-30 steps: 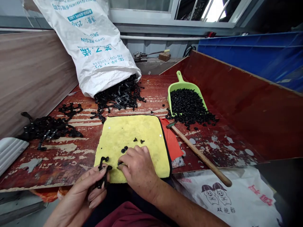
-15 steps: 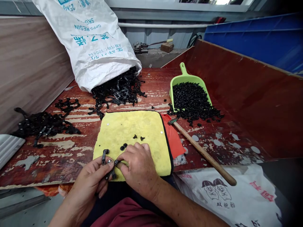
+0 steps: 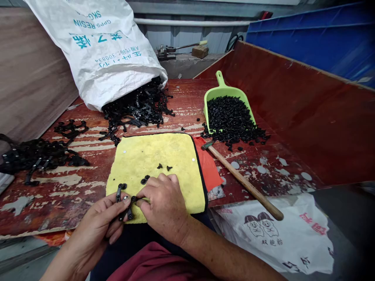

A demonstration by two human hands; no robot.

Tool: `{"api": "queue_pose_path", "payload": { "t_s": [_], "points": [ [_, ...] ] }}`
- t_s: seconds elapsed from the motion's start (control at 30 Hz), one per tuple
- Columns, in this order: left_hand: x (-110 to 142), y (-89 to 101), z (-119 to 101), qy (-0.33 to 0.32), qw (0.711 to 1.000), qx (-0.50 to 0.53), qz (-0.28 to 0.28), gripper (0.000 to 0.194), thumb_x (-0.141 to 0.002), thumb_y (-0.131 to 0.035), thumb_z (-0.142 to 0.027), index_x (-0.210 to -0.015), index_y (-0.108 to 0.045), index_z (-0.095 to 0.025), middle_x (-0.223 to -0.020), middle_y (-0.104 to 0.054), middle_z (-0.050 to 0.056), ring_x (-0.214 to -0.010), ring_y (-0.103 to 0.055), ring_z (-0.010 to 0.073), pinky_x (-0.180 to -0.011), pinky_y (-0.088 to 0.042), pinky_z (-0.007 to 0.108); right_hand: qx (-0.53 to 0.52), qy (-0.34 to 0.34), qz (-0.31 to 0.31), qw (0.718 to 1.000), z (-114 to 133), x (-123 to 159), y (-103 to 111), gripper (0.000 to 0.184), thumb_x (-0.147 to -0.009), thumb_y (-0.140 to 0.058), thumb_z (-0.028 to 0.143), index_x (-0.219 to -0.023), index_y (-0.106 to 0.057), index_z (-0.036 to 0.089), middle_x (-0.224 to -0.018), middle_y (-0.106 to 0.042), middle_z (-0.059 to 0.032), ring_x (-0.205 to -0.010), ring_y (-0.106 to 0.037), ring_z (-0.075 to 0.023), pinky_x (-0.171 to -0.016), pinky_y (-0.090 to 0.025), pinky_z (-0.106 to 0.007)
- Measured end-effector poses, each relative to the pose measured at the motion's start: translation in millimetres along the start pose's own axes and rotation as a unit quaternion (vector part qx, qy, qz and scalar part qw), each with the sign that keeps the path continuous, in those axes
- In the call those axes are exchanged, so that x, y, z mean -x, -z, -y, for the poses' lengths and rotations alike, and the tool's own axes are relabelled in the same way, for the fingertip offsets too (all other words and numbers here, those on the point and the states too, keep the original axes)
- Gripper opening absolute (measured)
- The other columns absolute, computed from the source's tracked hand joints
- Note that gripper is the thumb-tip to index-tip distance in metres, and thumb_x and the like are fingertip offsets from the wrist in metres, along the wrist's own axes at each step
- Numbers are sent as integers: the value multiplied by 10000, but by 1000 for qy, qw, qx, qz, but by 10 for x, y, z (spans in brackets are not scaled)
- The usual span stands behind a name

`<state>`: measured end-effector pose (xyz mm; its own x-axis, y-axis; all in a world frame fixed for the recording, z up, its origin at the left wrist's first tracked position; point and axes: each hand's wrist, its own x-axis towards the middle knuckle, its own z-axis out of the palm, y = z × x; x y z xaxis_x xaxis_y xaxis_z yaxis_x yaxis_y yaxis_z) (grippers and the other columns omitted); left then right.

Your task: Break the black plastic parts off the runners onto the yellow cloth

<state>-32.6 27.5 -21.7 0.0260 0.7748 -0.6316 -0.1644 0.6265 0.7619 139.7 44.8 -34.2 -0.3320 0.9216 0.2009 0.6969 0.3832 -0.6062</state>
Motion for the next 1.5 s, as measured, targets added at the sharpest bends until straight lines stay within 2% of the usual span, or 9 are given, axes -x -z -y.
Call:
{"api": "queue_pose_path", "payload": {
  "t_s": [0.27,0.53,0.7,0.87,1.13,1.33,1.5],
  "points": [
    [11,-24,-32,3,999,-13,-31,332,-596,-874,-332,-771,-635,-181,-527,-520,-75,-322,-231,-1,-316,-256,143,12,10,-7,1000,-17,4,-6,16,-840,-706,274,-830,-695,267,-851,-654,41,-883,-500,-183,-782,-273,-379],
    [14,-17,-3,-7,999,-12,-36,305,-616,-858,-323,-798,-658,-184,-538,-533,-68,-325,-315,18,-317,-265,149,16,19,-12,1000,-32,14,-2,40,-850,-682,271,-812,-686,257,-845,-647,37,-875,-497,-185,-788,-274,-389],
    [-1,-27,8,-15,1000,-11,-24,291,-631,-855,-326,-767,-647,-175,-527,-516,-73,-324,-278,10,-315,-255,149,14,22,-7,1000,-31,7,10,43,-859,-671,266,-821,-687,254,-851,-650,37,-882,-496,-184,-785,-271,-387],
    [-7,-14,17,-11,1000,-6,-15,284,-664,-849,-328,-815,-661,-178,-559,-530,-72,-341,-256,2,-328,-257,134,16,17,-3,1000,-25,10,4,37,-857,-676,265,-821,-686,259,-852,-648,45,-885,-498,-182,-785,-271,-385],
    [25,-15,-30,-17,997,57,-44,308,-598,-890,-292,-749,-645,-182,-543,-542,-69,-346,-232,-1,-321,-290,134,-2,16,-8,1000,-44,20,-6,26,-867,-690,281,-856,-704,264,-885,-659,30,-915,-504,-185,-826,-275,-379],
    [7,13,19,-9,998,54,5,296,-729,-814,-376,-817,-622,-169,-519,-537,-69,-354,-176,-10,-331,-232,115,-22,3,-9,1000,-38,19,-11,43,-830,-719,234,-857,-714,267,-851,-648,26,-904,-509,-182,-822,-282,-369],
    [14,-9,17,-9,998,53,19,297,-758,-789,-388,-817,-599,-167,-503,-524,-83,-358,-146,-10,-335,-206,115,-27,3,-15,1000,-29,15,-41,65,-814,-732,212,-847,-721,266,-849,-668,23,-893,-515,-183,-817,-273,-372]
  ]
}}
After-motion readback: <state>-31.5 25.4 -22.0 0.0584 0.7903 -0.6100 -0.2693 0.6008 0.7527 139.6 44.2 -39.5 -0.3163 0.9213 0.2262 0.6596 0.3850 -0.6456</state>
